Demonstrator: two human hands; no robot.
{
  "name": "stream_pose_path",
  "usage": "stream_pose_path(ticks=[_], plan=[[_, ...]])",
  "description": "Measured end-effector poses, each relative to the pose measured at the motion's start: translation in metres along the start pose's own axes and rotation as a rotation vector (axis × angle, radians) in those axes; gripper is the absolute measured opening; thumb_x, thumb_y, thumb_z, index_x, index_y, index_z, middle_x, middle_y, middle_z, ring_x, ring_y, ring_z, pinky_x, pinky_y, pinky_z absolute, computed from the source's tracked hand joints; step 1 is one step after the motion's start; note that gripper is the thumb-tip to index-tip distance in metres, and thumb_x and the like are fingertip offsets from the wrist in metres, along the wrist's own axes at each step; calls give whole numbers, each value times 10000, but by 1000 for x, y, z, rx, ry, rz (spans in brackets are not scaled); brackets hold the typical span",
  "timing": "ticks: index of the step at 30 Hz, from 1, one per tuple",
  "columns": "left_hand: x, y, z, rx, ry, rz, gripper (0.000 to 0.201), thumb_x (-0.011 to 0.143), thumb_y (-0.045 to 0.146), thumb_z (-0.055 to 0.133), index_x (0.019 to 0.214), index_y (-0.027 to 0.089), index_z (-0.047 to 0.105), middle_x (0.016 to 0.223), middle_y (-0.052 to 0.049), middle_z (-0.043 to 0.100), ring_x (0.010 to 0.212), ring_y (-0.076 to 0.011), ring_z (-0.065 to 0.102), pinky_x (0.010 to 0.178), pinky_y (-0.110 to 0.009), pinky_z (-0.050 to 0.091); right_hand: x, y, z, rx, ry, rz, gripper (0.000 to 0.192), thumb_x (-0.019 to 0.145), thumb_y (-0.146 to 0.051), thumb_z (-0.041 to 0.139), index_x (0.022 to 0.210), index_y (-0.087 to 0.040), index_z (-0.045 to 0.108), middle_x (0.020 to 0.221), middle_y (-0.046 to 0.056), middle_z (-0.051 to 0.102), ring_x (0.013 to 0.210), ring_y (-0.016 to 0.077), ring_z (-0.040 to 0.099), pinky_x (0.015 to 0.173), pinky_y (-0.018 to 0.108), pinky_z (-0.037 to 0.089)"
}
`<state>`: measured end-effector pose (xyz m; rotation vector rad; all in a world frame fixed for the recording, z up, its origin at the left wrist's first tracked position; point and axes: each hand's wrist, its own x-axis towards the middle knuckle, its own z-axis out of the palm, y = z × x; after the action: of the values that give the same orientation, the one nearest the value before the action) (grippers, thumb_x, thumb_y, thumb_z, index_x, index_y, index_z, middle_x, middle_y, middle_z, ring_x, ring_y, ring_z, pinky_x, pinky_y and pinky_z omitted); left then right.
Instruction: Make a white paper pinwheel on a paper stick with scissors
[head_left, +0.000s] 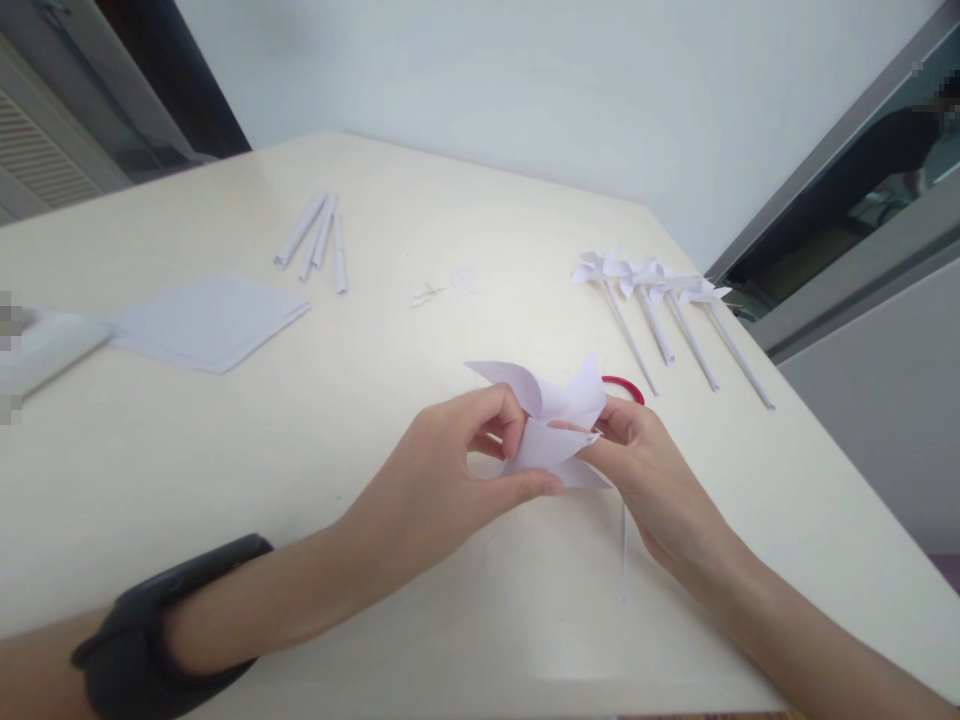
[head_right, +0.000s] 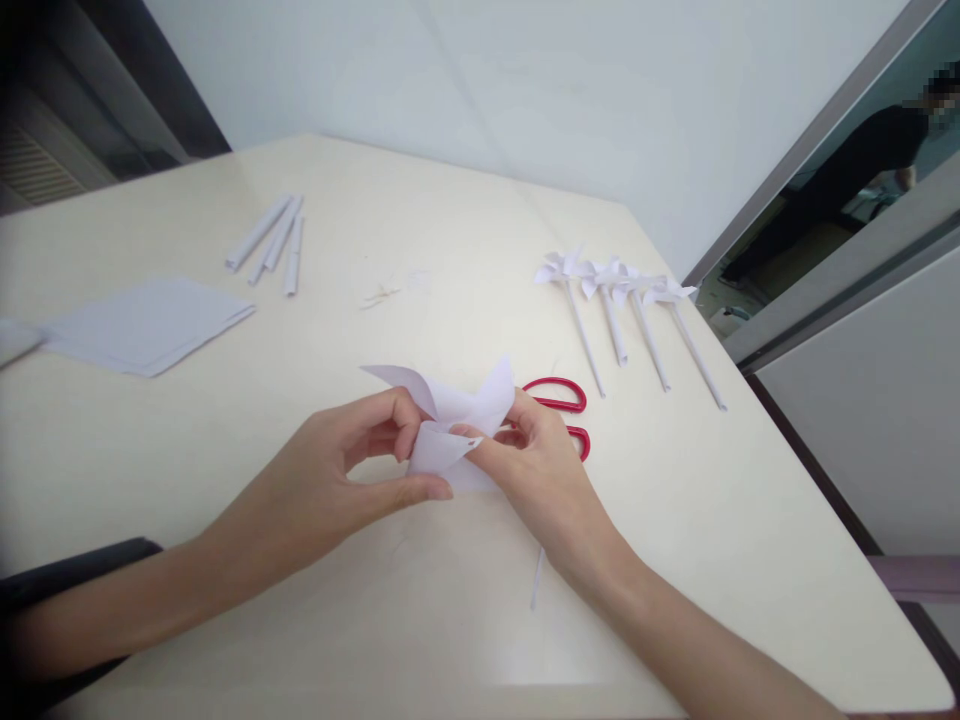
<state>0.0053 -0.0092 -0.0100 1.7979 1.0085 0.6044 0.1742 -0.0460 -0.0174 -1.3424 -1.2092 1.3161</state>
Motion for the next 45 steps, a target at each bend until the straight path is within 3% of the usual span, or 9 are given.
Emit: stream_pose_path(ticks=[12,19,28,34,38,45], plan=[[2,-2,0,-109,-6,-38,304,758,292,657,636,192,396,693,67,517,706,-87,542,633,-190,416,-2,1,2,-17,41,11,216,796,-364,632,942,-207,656,905,21,651,767,150,566,671,279,432],[1,-9,2,-83,86,52,257,786,221,607,643,193,395,682,69,478,641,-69,496,565,-172,390,-1,5,4,-39,36,-14,202,814,-360,611,936,-203,644,845,17,618,787,172,564,668,292,436],[0,-6,0,-120,103,55,283,793,241,610,658,197,365,711,53,483,670,-85,501,563,-186,391,-3,2,5,-18,33,-6,223,814,-312,609,1011,-221,660,985,38,642,818,167,562,698,283,440],[0,-7,1,-121,130,60,328,797,235,624,652,193,333,701,62,461,676,-68,480,580,-169,376,-3,3,6,-22,30,-34,180,822,-271,606,983,-214,664,907,17,640,777,134,539,683,257,426],[1,-7,0,-174,111,26,308,809,238,614,668,194,343,700,65,466,617,-53,461,517,-159,354,-3,4,5,-10,25,-25,227,826,-267,599,1041,-222,652,1015,32,639,808,140,549,705,269,432],[1,-8,-1,-250,116,13,255,816,210,590,694,201,366,695,60,467,586,-56,473,498,-162,366,-3,3,5,-6,47,-3,167,813,-276,602,954,-208,661,978,34,647,766,142,552,663,259,433]])
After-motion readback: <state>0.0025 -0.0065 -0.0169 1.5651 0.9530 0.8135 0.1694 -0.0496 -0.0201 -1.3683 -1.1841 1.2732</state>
